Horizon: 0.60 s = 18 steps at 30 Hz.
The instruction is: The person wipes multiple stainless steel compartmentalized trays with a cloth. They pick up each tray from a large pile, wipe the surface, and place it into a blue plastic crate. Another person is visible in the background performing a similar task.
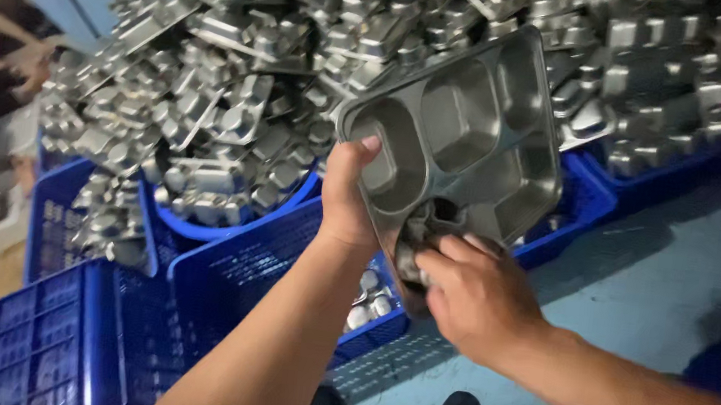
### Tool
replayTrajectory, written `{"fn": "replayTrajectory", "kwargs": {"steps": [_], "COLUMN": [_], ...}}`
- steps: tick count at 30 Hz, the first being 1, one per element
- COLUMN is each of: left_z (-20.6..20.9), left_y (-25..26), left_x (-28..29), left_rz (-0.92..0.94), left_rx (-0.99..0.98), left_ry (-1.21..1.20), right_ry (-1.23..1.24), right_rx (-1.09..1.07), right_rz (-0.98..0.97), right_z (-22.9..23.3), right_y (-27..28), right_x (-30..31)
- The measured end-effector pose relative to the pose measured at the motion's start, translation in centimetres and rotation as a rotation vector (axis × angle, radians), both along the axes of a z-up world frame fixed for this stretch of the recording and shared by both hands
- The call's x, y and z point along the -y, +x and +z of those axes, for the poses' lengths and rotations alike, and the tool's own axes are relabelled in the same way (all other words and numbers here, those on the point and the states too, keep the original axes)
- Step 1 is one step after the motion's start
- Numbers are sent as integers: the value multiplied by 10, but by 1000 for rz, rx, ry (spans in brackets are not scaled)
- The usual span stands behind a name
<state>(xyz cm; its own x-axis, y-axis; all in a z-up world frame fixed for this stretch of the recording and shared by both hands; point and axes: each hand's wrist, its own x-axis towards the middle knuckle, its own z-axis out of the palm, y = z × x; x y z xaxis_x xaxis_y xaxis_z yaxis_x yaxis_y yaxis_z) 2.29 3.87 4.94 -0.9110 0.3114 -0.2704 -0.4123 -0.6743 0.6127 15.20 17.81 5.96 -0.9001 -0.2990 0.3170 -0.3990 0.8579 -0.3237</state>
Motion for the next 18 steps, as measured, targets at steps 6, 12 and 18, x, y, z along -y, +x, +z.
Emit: {"fn": "replayTrajectory", "kwargs": {"steps": [6,12,18], "left_z": [-39,-131,-206], "left_y": [12,30,104], "left_x": [97,278,479], "left_rz": [194,625,912], "left_rx": [-56,146,489], "left_ry": [148,-106,5], "right_ry": [-1496,-1883,-1486], "right_rx": [1173,740,1023], "right_rz": [-309,-178,-482], "right_z": [-29,-65,-154], "right_y": [-56,-117,-136], "right_x": [63,122,218]}}
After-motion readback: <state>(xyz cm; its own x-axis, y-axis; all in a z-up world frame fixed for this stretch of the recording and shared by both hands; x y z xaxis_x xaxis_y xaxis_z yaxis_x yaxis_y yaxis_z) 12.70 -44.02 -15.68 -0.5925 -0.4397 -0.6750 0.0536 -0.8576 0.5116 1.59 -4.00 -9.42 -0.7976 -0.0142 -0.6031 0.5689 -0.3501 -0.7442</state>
